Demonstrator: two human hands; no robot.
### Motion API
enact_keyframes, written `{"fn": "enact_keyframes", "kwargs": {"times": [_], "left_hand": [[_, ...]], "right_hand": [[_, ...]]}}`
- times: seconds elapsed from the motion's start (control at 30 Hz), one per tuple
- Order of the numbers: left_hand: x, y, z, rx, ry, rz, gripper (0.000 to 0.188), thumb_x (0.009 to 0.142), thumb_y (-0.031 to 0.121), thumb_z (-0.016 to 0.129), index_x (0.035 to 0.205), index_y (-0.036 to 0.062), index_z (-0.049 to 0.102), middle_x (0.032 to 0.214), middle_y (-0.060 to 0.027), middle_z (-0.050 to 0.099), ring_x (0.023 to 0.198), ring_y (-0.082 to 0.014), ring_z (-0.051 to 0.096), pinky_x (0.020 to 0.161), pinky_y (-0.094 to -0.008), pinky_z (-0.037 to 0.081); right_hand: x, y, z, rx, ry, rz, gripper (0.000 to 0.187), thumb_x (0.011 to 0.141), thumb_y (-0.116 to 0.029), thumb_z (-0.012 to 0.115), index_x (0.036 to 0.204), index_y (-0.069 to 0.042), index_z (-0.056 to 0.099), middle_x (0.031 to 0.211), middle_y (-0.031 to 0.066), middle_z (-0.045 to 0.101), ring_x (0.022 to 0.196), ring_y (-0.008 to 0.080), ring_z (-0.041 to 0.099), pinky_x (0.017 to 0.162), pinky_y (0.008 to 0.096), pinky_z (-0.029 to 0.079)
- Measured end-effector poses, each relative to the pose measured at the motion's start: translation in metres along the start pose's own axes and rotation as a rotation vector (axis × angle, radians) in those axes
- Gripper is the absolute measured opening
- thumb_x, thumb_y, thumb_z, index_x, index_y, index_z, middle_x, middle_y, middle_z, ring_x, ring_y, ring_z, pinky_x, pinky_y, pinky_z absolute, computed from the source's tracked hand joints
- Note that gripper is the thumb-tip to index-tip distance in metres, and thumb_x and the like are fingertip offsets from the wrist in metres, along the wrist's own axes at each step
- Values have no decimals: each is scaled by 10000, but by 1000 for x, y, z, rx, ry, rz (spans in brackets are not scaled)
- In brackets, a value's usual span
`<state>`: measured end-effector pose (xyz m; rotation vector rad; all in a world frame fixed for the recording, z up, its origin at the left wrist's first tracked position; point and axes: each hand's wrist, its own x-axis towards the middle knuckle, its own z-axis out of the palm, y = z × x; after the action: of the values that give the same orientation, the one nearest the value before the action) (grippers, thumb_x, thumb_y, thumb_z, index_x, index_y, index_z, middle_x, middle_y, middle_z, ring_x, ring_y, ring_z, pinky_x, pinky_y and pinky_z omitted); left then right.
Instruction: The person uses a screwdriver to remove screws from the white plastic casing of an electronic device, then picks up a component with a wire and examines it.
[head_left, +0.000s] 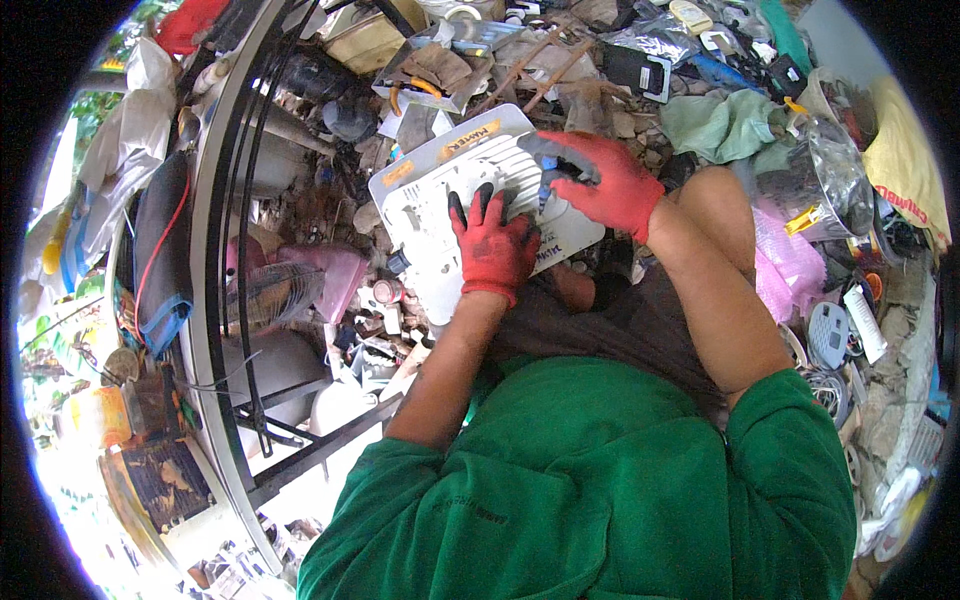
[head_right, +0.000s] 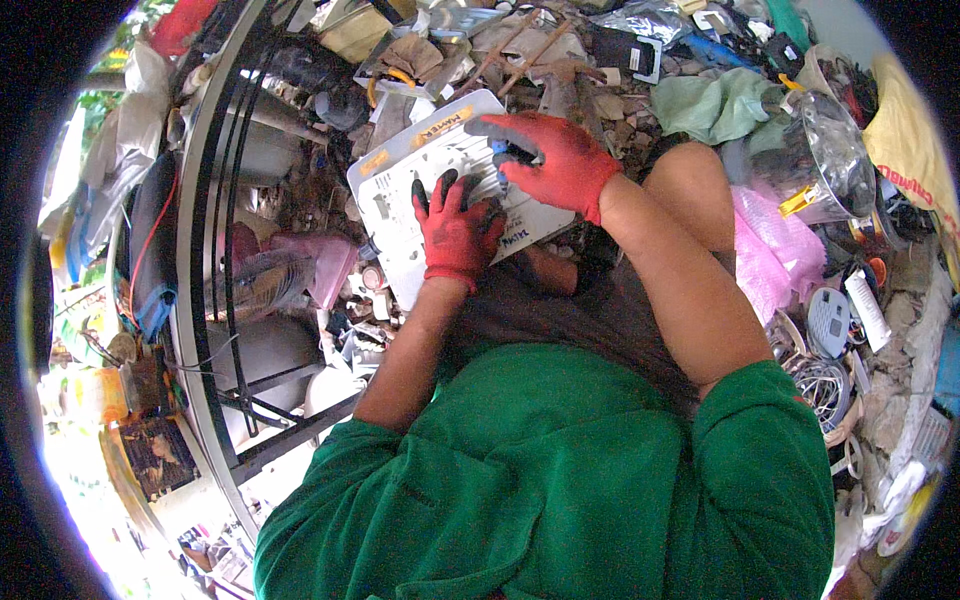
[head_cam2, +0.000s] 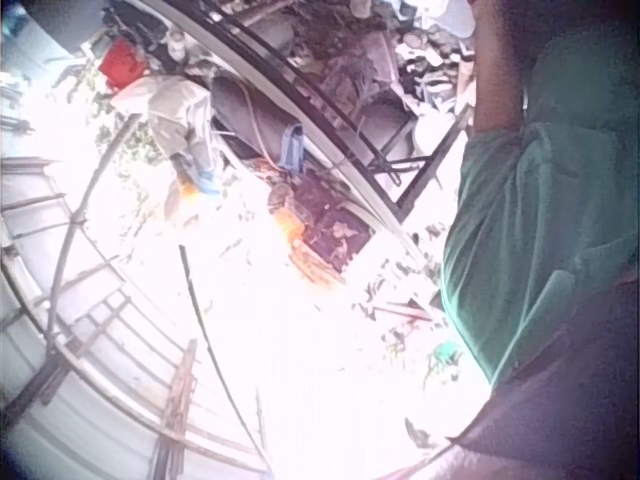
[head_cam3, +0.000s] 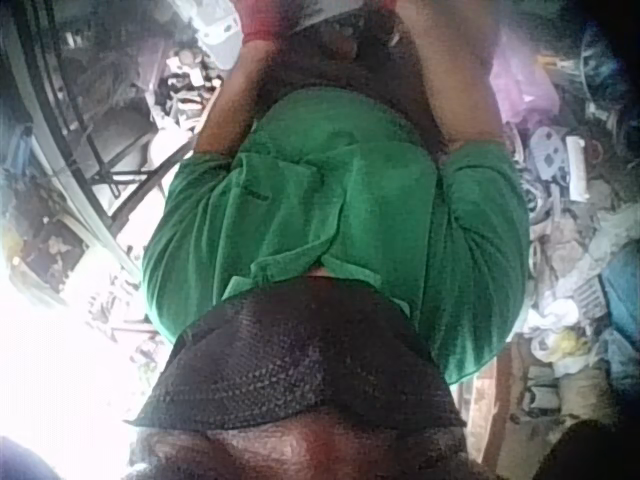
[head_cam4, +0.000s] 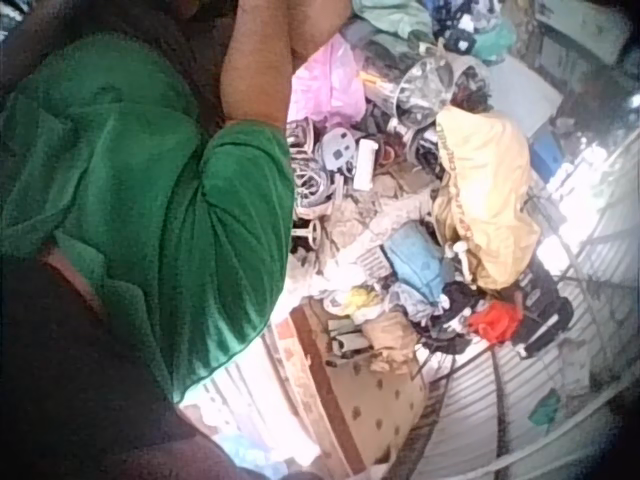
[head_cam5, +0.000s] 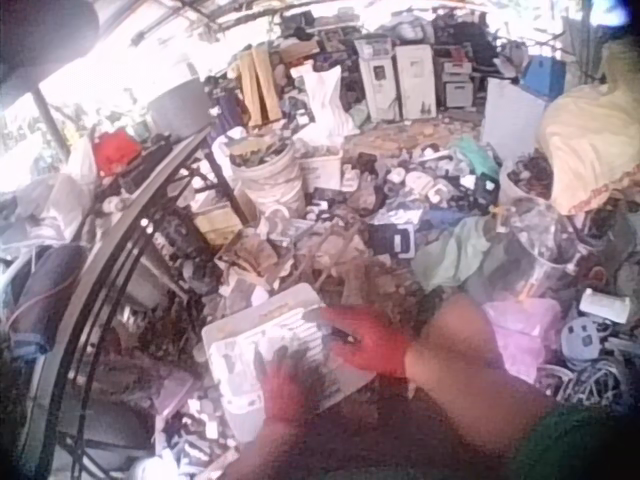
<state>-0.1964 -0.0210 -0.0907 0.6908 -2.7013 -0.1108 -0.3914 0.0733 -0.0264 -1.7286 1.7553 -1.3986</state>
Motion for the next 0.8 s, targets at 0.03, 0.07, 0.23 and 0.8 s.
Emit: {"fn": "enact_keyframes", "kwargs": {"times": [0.03, 0.07, 0.23, 0.8], "left_hand": [[-1, 3, 3, 14, 27, 3, 248, 691, 355, 764, 889, 210, 728, 1281, -88, 532, 1301, -339, 409, 1086, -658, 193], [-3, 6, 5, 1, 45, -18, 225, 690, 341, 760, 870, 209, 735, 1281, -86, 530, 1298, -341, 410, 1090, -655, 188], [0, 11, 9, 6, 45, -37, 219, 707, 303, 742, 876, 169, 708, 1261, -127, 524, 1285, -353, 417, 1097, -656, 177], [5, 4, 21, -60, 137, 63, 307, 761, 232, 663, 996, 38, 625, 1213, -190, 542, 1197, -374, 487, 1093, -642, 198]], "right_hand": [[0, -1, -4, -6, 14, 3, 528, 790, -117, 626, 1311, -92, 544, 1222, 175, 622, 1121, 322, 606, 977, 375, 469], [0, 0, -5, 48, 33, 19, 514, 791, -118, 627, 1299, -82, 554, 1225, 173, 621, 1106, 304, 617, 967, 370, 476], [1, 6, -14, -44, 90, 113, 516, 783, -138, 640, 1293, -109, 565, 1164, 178, 648, 1056, 300, 640, 931, 372, 495], [-1, 11, -17, -98, 95, 133, 549, 781, -112, 648, 1321, -95, 552, 1153, 146, 661, 995, 199, 638, 890, 328, 498]]}}
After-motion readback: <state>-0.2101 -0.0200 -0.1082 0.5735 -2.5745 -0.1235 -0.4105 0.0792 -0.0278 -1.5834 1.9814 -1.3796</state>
